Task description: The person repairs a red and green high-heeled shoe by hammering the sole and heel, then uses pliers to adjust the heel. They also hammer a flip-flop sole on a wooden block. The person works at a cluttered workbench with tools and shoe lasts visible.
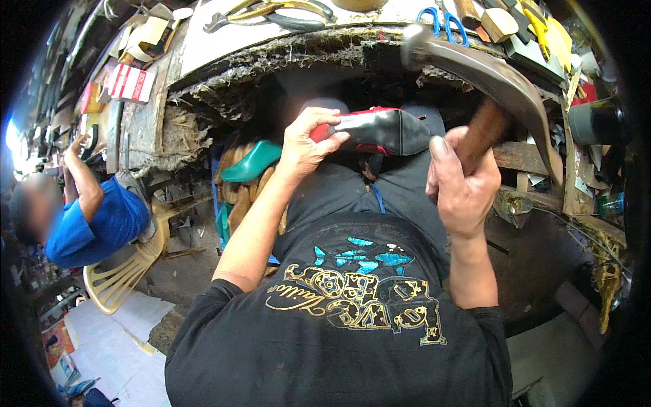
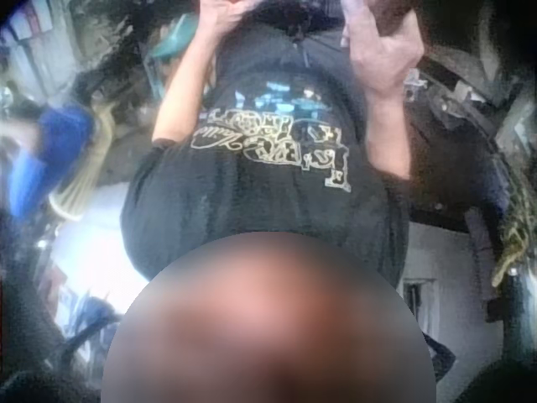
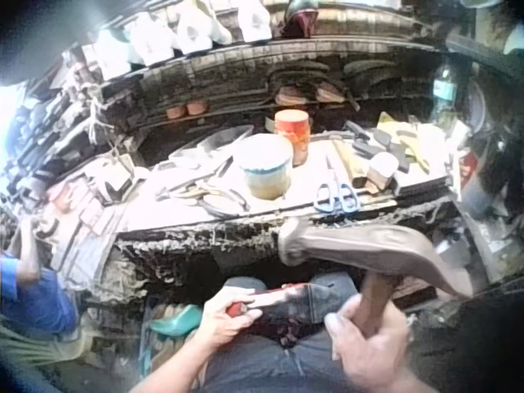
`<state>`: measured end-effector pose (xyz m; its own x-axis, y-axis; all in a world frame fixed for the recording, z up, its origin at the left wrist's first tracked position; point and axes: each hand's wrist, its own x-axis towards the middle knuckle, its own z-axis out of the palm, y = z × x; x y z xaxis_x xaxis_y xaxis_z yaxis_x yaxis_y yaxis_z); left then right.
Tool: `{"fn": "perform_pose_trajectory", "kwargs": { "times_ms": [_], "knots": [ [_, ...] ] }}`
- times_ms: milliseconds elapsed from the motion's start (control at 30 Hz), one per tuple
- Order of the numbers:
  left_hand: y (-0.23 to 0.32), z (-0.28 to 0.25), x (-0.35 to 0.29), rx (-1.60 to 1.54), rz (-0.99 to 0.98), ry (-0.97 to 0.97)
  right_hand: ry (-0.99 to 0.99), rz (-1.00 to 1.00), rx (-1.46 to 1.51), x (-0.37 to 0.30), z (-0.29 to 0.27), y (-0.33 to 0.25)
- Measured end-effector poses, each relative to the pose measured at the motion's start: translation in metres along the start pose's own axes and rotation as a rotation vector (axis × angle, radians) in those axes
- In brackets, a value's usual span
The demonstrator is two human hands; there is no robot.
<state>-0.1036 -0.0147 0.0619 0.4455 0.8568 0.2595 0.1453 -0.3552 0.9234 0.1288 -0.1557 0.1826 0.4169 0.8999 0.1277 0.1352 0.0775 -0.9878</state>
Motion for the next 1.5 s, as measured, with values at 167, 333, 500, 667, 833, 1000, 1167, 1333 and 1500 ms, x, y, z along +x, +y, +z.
{"fn": "perform_pose_trajectory", "kwargs": {
  "times_ms": [167,333,500,667,833,1000,1167,1333,1500],
  "knots": [
    [-0.004,-0.004,0.007,-0.082,0.114,-0.035,-0.292,-0.040,-0.688,-0.008,0.033,0.039],
    [-0.003,-0.003,0.004,0.062,0.030,-0.028,-0.112,-0.116,-0.331,0.007,0.000,0.013],
    [-0.005,-0.002,0.003,0.048,-0.013,-0.046,0.010,-0.258,-0.178,-0.004,0.030,0.012],
    [-0.003,0.004,0.004,-0.035,-0.069,0.059,-0.261,0.156,-0.596,-0.007,0.001,0.081],
    [0.009,-0.014,0.014,-0.151,-0.266,0.084,-0.540,0.507,-0.399,-0.038,-0.084,0.062],
    [0.017,-0.048,0.028,-0.514,-0.404,-0.190,-0.882,1.041,-0.551,-0.067,-0.093,0.061],
    [0.007,-0.019,0.012,-1.009,-0.503,-0.321,-1.063,0.395,-1.105,-0.069,-0.082,0.073],
    [0.009,0.001,-0.012,-1.333,-0.618,-0.315,-1.046,0.264,-1.228,-0.041,-0.081,0.037],
    [0.017,0.008,-0.032,-1.385,-0.783,-0.236,-0.745,0.099,-0.920,0.003,-0.059,0.015]
  ]
}}
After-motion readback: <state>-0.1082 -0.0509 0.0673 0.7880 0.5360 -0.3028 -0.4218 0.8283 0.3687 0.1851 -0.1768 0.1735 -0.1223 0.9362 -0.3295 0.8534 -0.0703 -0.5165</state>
